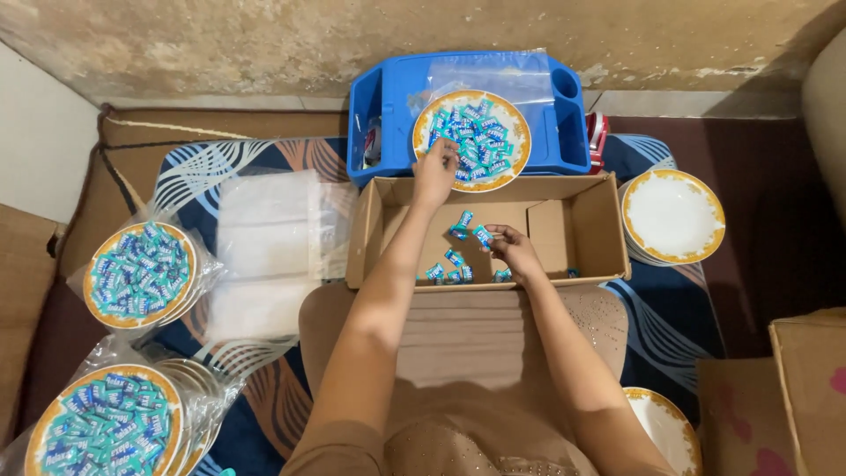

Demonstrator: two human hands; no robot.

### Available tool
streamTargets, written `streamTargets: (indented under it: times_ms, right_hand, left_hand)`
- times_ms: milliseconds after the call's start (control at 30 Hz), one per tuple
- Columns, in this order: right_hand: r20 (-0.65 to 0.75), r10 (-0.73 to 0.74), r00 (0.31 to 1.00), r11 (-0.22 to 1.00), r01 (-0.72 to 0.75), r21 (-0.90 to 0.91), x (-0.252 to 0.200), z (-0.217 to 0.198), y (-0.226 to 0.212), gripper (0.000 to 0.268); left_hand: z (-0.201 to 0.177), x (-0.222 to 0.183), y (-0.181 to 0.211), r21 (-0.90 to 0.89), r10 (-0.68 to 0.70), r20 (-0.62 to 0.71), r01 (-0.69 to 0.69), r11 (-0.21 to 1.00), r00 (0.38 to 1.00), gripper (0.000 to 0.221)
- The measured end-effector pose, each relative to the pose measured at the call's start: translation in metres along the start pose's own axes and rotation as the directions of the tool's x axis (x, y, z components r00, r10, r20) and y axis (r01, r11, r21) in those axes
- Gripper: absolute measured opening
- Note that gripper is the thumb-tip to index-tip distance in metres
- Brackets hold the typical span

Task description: Packing small wrapped items from plates into a cardboard box while sitting on the floor.

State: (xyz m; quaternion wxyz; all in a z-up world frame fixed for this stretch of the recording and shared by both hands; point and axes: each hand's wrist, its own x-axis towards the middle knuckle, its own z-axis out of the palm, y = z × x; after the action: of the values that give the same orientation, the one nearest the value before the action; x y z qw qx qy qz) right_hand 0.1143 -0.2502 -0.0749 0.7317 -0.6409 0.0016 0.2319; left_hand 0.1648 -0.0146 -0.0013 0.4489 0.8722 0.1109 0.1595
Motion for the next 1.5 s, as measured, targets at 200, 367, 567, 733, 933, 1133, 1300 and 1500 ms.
streamTargets:
  times_ms: [200,367,567,733,933,1133,1300,1500]
  right_hand:
    - [-0.073,-0.05,0.996,0.993,0.058,0.1,-0.012,0.009,-0.022,0.036]
    - [-0.111,-0.163,0.98,0.968,0.18,0.172,0.01,-0.003,-0.036,0.035]
    - [-0.113,-0.356,0.928,0.934,0.353,-0.049,0.028,0.018,-0.105,0.031]
    - [-0.233,-0.456,0.859,0.848,0.34,-0.408,0.08,-0.009,-0.066,0.033]
    - [-0.383,-0.213,0.899,0.907,0.036,-0.421,0.099,-0.03,0.034,0.014]
    - [-0.091,0.228,0.969,0.139,-0.125,-0.982,0.151,-0.1,0.148,0.067]
    - [-0.176,0.471,0.864,-0.107,-0.142,-0.984,0.112,-0.078,0.119,0.072]
    - [-0.148,0.771,0.619,-0.284,0.126,-0.95,0.107,-0.04,0.102,0.065]
  left_hand:
    - [-0.002,-0.003,-0.011,0.319,0.079,-0.106,-0.042,0.947,0.991,0.017]
    - [-0.029,-0.038,-0.013,0.345,0.217,-0.271,-0.116,0.931,0.938,0.024]
    - [-0.044,-0.075,-0.062,0.45,0.239,-0.265,-0.099,0.887,0.934,0.025]
    - [-0.04,-0.088,-0.088,0.503,0.168,-0.078,-0.107,0.858,0.983,0.018]
    - [-0.007,-0.086,-0.119,0.455,-0.199,0.432,-0.022,0.89,0.879,0.033]
    - [0.05,-0.098,-0.16,0.603,-0.462,0.738,-0.173,0.779,0.491,0.073]
    - [0.062,-0.109,-0.179,0.745,-0.642,0.649,-0.17,0.645,0.408,0.06]
    - [0.043,-0.111,-0.158,0.765,-0.692,0.626,-0.113,0.634,0.359,0.049]
